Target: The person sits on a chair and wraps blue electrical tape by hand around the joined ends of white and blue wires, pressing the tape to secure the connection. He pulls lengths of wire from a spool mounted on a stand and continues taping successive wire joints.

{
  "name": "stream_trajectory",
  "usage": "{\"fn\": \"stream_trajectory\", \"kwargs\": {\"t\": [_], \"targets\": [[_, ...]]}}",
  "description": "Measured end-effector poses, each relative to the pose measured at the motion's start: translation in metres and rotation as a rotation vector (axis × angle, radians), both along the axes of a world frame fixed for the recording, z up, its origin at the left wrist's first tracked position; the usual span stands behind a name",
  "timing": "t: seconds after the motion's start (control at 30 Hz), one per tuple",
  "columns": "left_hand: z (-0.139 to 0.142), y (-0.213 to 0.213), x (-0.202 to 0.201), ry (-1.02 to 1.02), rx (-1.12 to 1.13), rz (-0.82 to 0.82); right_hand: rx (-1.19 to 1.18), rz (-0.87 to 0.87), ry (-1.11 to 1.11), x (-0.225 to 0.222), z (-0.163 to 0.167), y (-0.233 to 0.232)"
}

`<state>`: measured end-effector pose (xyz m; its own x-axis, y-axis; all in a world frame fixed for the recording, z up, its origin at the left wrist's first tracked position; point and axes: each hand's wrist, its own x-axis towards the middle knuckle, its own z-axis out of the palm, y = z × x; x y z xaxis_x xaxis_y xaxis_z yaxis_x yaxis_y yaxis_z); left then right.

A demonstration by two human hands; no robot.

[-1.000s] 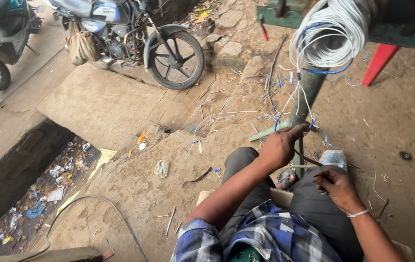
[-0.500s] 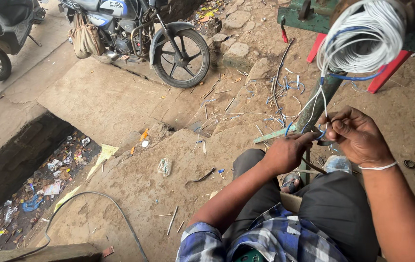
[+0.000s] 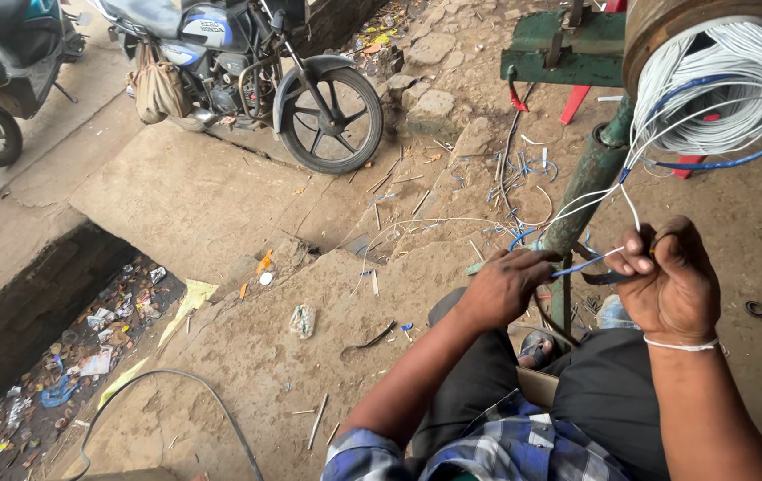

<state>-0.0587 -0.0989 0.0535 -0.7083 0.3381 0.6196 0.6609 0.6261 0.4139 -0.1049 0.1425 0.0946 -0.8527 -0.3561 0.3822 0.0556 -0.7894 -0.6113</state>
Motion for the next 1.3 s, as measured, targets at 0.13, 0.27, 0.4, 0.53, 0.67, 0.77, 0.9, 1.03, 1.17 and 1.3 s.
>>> {"fn": "stream_trajectory", "kwargs": {"t": [0.13, 0.27, 0.4, 0.53, 0.67, 0.77, 0.9, 1.03, 1.17, 1.3], "targets": [[0.009, -0.012, 0.001, 0.079, -0.147, 0.053, 0.004, 0.028, -0.001, 0.003, 0.002, 0.007], [0.020, -0.016, -0.005, 0.066, -0.203, 0.121, 0.016, 0.019, 0.008, 0.004, 0.005, 0.010], [0.025, -0.016, -0.009, 0.107, -0.297, 0.053, 0.037, 0.012, -0.002, 0.005, 0.004, 0.017], [0.022, -0.014, -0.013, 0.057, -0.403, -0.016, 0.049, 0.030, -0.002, 0.004, 0.001, 0.025], [0.016, -0.007, -0.013, 0.098, -0.288, -0.115, 0.033, 0.024, 0.001, 0.002, -0.003, 0.033], [0.016, -0.002, -0.009, 0.038, -0.195, -0.183, 0.016, 0.041, -0.003, 0.002, -0.003, 0.039], [0.022, -0.003, -0.009, -0.016, -0.227, -0.108, 0.044, 0.006, 0.007, 0.004, -0.003, 0.044], [0.029, -0.005, -0.009, -0.075, -0.148, 0.024, 0.046, -0.020, -0.008, 0.001, -0.002, 0.040], [0.022, 0.002, -0.012, -0.133, -0.015, -0.049, 0.015, -0.010, -0.015, -0.004, -0.009, 0.040], [0.014, 0.005, -0.014, -0.167, 0.140, -0.125, -0.030, -0.008, -0.022, -0.006, -0.020, 0.043]]}}
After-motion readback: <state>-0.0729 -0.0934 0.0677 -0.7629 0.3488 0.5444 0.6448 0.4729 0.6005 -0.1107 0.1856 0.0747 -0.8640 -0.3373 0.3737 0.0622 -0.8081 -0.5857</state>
